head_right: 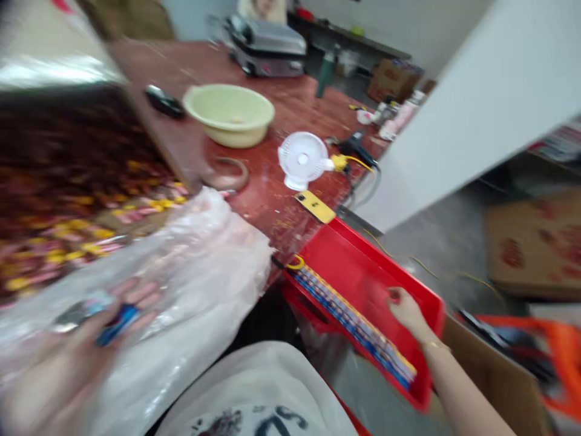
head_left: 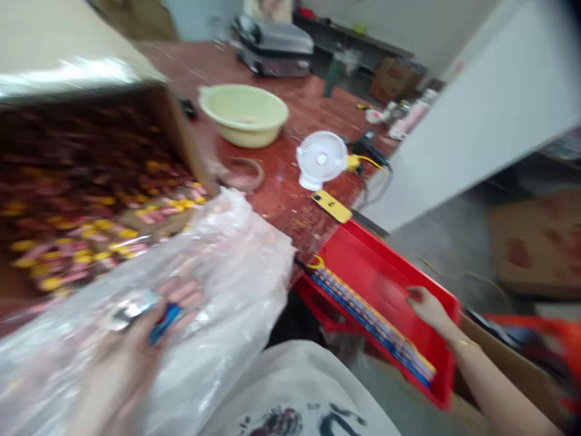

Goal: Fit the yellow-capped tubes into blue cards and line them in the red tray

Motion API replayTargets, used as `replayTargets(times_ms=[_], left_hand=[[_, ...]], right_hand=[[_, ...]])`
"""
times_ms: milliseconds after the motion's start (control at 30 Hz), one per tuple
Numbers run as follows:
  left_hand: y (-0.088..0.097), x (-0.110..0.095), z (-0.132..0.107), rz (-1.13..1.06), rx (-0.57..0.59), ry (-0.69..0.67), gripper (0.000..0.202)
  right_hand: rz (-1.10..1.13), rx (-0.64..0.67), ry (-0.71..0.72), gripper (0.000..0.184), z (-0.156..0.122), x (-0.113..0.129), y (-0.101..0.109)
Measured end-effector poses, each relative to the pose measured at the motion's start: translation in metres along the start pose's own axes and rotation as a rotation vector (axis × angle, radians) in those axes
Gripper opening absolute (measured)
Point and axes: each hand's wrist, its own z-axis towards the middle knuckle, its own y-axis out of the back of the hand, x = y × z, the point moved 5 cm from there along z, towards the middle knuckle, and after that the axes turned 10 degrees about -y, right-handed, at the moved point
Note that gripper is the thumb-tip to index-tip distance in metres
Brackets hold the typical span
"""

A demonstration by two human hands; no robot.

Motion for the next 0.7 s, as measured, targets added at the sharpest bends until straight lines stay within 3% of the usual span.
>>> replayTargets(times_ms=[67, 133, 267, 333, 400, 467, 533, 633, 700], left_hand=[[-0.003, -0.010, -0.005, -0.071, 0.047, -0.129, 0.037], [0.003, -0.014, -0.006, -0.104, 0.073, -0.194, 0.045], [0.025, -0.012, -0.013, -0.086, 0.020, -0.219, 0.047], [0.032, -0.007, -0.022, -0.101, -0.003, -0.201, 0.048], [0.036, -0.001, -0.030, -0.149, -0.039, -0.205, 0.050], [0.039, 0.005, -0.033, -0.199, -0.071, -0.227, 0.051], [0.042, 0.011, -0.032, -0.224, -0.106, -0.251, 0.050], [0.048, 0.018, -0.024, -0.232, -0.159, -0.261, 0.050], [0.049, 0.020, -0.018, -0.244, -0.158, -0.256, 0.050]], right_hand=[[0.074, 0.028, 0.238, 0.014, 0.000, 0.076, -0.013], [0.165, 0.093, 0.576, 0.017, -0.025, 0.168, -0.033], [0.315, 0.320, 1.304, 0.016, -0.148, 0.343, -0.085], [0.284, 0.461, 1.461, 0.013, -0.211, 0.413, -0.121], [0.228, 0.521, 1.495, 0.014, -0.255, 0.472, -0.160], [0.190, 0.535, 1.491, 0.013, -0.281, 0.517, -0.196], [0.164, 0.549, 1.468, 0.008, -0.294, 0.546, -0.226], [0.141, 0.604, 1.420, 0.007, -0.297, 0.558, -0.251], [0.146, 0.666, 1.401, 0.011, -0.294, 0.553, -0.251]])
